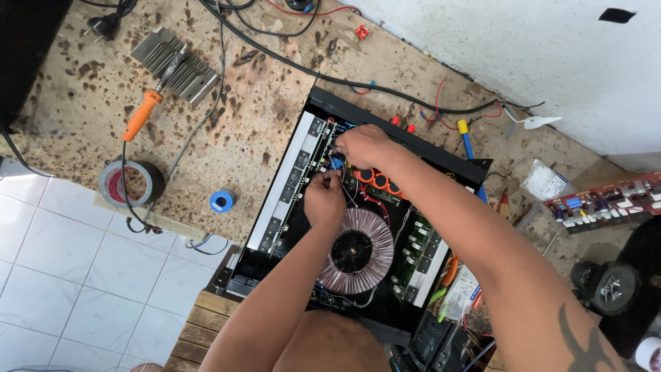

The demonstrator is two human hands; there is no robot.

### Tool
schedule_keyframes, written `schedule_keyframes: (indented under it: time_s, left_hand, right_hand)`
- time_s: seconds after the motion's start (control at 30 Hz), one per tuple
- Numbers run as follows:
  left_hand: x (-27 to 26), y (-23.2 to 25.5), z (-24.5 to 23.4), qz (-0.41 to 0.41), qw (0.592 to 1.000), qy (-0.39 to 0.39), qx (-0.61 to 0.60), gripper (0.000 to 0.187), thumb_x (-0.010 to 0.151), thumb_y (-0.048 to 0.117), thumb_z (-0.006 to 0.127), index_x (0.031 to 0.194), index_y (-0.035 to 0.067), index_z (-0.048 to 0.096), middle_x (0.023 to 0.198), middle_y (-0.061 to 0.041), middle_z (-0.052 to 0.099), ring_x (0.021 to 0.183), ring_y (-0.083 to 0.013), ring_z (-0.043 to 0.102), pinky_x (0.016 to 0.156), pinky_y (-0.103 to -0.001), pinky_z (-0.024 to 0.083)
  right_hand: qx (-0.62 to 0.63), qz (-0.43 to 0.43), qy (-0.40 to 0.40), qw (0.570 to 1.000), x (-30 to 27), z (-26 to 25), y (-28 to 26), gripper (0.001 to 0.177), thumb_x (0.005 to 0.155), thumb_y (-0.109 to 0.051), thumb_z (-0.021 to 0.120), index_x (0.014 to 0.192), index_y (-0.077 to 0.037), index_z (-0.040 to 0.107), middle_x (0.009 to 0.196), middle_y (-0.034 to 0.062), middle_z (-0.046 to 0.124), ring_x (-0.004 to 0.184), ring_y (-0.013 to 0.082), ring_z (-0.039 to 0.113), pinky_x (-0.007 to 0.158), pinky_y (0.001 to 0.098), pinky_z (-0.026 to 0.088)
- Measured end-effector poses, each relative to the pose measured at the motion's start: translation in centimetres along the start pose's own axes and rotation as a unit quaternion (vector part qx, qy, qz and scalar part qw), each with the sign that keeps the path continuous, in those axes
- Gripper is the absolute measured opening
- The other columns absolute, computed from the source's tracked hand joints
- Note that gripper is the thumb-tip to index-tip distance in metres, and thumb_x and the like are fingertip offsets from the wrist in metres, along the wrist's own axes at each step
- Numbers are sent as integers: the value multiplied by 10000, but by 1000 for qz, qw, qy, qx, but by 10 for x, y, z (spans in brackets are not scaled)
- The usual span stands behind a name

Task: The person works on an open electronic device, connecting wires to a circuit board and arranging components inside the chassis. They use pliers to strip and cut wires, then insert and secure them into the board while organizing the internal layout.

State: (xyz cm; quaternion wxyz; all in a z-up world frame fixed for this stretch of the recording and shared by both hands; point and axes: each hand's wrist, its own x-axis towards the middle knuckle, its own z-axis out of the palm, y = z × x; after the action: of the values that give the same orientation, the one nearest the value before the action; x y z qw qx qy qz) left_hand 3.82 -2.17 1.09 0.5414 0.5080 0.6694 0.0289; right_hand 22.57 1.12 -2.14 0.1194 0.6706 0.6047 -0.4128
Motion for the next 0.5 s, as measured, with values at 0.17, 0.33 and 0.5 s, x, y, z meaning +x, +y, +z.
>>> schedule_keyframes:
  time_s: [0.17,0.33,0.5]
  left_hand:
    - [-4,4,-7,-15,1000,-21,-11,180,974,413,673,979,264,775,823,46,762,941,-238,755,834,-404,570]
    - [-1,-2,-4,-20,999,-28,-15,186,978,410,651,985,261,764,834,53,763,950,-236,753,830,-407,572]
    - [-2,-10,-3,24,999,0,-25,194,980,299,628,924,148,735,764,-46,742,849,-312,745,767,-444,573]
  right_hand:
    - [-11,-27,51,998,-14,15,1,267,1038,-221,462,984,-89,688,755,133,666,707,301,632,592,419,531]
    - [-28,-23,123,992,-32,16,-14,314,1069,-253,474,1163,-40,685,833,101,693,771,263,654,602,385,546]
    - [-42,5,152,987,-39,16,-25,344,1014,-360,574,1153,-70,698,923,118,689,958,290,643,673,429,576]
